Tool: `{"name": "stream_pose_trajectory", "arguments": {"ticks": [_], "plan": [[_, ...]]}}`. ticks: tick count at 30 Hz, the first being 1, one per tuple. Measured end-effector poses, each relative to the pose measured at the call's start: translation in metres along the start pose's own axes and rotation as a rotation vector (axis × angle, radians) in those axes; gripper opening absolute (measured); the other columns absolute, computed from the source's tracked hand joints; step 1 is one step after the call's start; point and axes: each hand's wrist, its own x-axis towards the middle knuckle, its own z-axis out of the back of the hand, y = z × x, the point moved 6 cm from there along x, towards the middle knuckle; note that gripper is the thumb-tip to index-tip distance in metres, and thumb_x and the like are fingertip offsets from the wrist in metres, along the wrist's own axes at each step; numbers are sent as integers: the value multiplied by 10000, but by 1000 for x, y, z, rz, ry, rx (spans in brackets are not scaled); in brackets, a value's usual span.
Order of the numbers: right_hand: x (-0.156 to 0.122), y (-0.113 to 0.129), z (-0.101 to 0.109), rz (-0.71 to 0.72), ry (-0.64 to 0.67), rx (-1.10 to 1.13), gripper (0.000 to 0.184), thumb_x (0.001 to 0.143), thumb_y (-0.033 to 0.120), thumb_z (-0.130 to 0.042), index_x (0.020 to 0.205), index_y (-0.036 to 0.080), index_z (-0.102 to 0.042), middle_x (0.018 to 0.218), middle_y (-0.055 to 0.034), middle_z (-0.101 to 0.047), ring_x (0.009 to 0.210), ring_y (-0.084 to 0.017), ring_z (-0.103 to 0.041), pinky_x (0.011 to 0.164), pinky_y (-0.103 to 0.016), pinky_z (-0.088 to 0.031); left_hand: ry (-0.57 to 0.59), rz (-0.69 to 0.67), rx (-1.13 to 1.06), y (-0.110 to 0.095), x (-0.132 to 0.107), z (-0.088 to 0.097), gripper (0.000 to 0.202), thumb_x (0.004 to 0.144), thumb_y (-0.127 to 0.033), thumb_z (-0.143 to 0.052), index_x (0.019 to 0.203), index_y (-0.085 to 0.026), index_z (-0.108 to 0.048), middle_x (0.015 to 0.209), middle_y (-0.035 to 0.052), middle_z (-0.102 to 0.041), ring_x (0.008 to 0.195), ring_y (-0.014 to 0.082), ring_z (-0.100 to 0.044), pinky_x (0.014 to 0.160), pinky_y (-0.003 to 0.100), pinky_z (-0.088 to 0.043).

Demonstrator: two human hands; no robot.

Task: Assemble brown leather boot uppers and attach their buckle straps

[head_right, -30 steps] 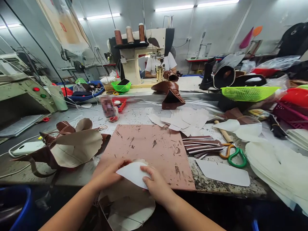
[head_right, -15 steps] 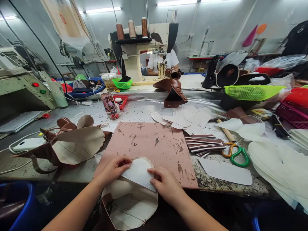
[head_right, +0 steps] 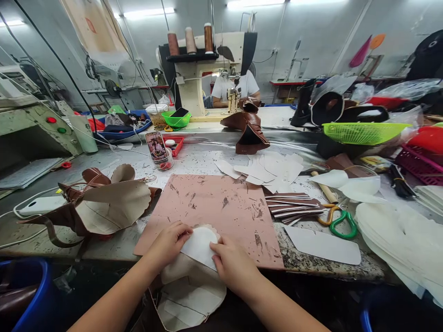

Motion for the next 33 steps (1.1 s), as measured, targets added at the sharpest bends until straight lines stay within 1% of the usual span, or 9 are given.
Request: {"name": "stream_pose_trajectory", "arguments": {"ticks": [5, 11, 16, 19, 24, 26, 29, 31, 33], "plan": [[-3, 3, -3, 174, -81, -389, 285, 802, 117, -536, 1061, 182, -634, 1073, -118, -587, 884, -246, -571, 732, -341, -478, 13, -67, 231, -8, -11, 1, 280, 799, -61, -438, 924, -176, -660, 995, 105, -611, 909, 247, -583, 782, 381, -476], [18, 26, -9, 397, -52, -475, 202, 799, 77, -487, 924, 119, -640, 1094, -127, -626, 928, -259, -576, 818, -407, -468, 55, -163, 420, -17, -34, -9, 389, 713, 31, -416, 1031, -88, -604, 1048, 174, -626, 902, 260, -603, 790, 394, -497], [38, 51, -37, 648, 28, -335, 475, 908, 254, -443, 1345, 76, -391, 1381, -138, -401, 1263, -245, -369, 1061, -388, -293, -194, -167, 301, -4, -61, 9, 202, 782, -64, -379, 780, -173, -549, 794, 55, -636, 688, 158, -605, 620, 257, -507], [38, 50, -49, 677, 113, -276, 726, 858, 572, -455, 1389, 94, -327, 1420, -155, -317, 1317, -278, -273, 1101, -428, -200, -403, -387, 222, -12, -92, 18, 168, 850, -160, -398, 733, -181, -516, 801, 63, -624, 720, 157, -589, 661, 263, -475], [32, 49, -43, 712, 110, -198, 778, 726, 697, -529, 1358, 264, -395, 1455, -149, -244, 1316, -368, -228, 1067, -560, -141, -170, -742, 431, -24, -125, -21, 213, 816, -290, -501, 635, -180, -524, 540, -7, -562, 503, 131, -478, 610, 289, -389], [31, 46, -27, 718, -60, -42, 669, 752, 702, -482, 1291, 306, -474, 1442, -116, -300, 1303, -373, -259, 1043, -581, -183, -28, -767, 568, -21, -127, -37, 245, 734, -249, -609, 537, -179, -480, 462, -28, -537, 436, 116, -434, 539, 277, -336], [28, 9, 18, 469, -634, 388, 450, 907, 538, -316, 1194, 266, -530, 1349, -95, -433, 1255, -291, -364, 1015, -529, -284, 249, -688, 654, -16, -123, -47, 248, 625, -309, -718, 547, -177, -524, 501, -19, -585, 462, 139, -482, 529, 288, -332], [15, -23, 38, 250, -949, 621, 373, 931, 423, -290, 1111, 218, -544, 1246, -104, -510, 1181, -260, -442, 982, -508, -335, 392, -602, 640, -21, -119, -39, 239, 605, -340, -736, 588, -175, -564, 546, -7, -608, 517, 161, -525, 579, 301, -370], [3, -38, 51, 176, -1036, 725, 308, 905, 401, -358, 1004, 197, -566, 1156, -106, -557, 1117, -256, -489, 946, -493, -375, 464, -515, 550, -32, -113, -17, 204, 636, -337, -719, 626, -178, -592, 594, -3, -621, 585, 170, -554, 650, 305, -399]]}}
